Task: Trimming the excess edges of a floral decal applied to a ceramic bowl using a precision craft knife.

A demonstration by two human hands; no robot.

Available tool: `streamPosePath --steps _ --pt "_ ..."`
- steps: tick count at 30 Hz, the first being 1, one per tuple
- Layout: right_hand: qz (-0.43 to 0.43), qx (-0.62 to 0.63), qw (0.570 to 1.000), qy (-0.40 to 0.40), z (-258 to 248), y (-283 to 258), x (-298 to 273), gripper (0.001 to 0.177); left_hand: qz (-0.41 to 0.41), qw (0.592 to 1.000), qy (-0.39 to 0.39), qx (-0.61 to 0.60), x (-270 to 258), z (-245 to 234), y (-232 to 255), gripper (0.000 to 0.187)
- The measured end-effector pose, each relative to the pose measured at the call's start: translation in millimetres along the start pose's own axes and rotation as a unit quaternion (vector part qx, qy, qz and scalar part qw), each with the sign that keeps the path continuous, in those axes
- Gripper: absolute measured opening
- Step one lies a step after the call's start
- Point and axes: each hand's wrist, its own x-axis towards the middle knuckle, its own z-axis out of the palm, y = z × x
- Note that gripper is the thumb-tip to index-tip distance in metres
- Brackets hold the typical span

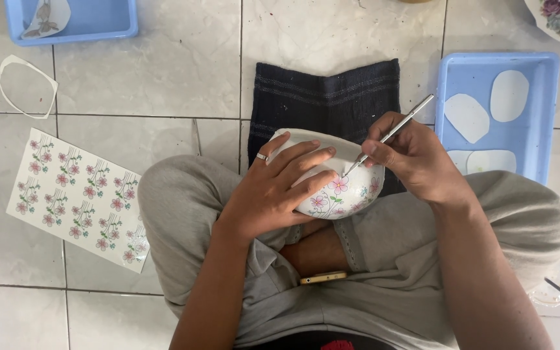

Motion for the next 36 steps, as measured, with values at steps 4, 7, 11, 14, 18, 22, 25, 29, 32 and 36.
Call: streamPosePath --steps 4,7,11,14,18,22,25,29,32,36 --pt "-0.008 -0.012 1.0 0.012 1 0 0 0.016 -0.012 1.0 -0.006 -0.01 1 -2 0 0.072" --pt "-0.022 -0.029 0.999 0.035 1 0 0 0.029 -0.011 1.0 -0.005 -0.011 2 -2 0 0.074" --pt "-0.028 -0.009 0.998 0.05 3 1 -1 0.024 -0.017 1.0 0.003 -0.004 2 -1 0 0.072" --pt "-0.032 0.003 0.998 0.061 3 4 -1 0.02 -0.022 1.0 0.003 -0.002 3 0 -1 0.074" --pt "-0.037 0.046 0.996 0.071 2 10 0 0.016 -0.027 0.999 -0.004 -0.019 1 1 -2 0.077" --pt "-0.055 -0.001 0.993 0.107 2 5 -3 0.028 -0.03 0.999 -0.024 -0.032 1 -1 -3 0.08" --pt "-0.112 0.014 0.989 0.101 6 -1 -5 0.015 -0.027 0.998 -0.03 -0.043 1 -2 -4 0.077" --pt "-0.234 0.024 0.965 0.114 19 -1 -14 0.021 -0.039 0.998 -0.027 -0.033 3 -2 -3 0.072" --pt "-0.271 -0.048 0.951 0.141 34 -8 -25 0.017 -0.053 0.998 -0.017 -0.028 5 -1 -4 0.073" --pt "-0.305 -0.162 0.926 0.153 42 -9 -32 0.012 -0.07 0.997 -0.024 -0.03 5 2 -7 0.084"
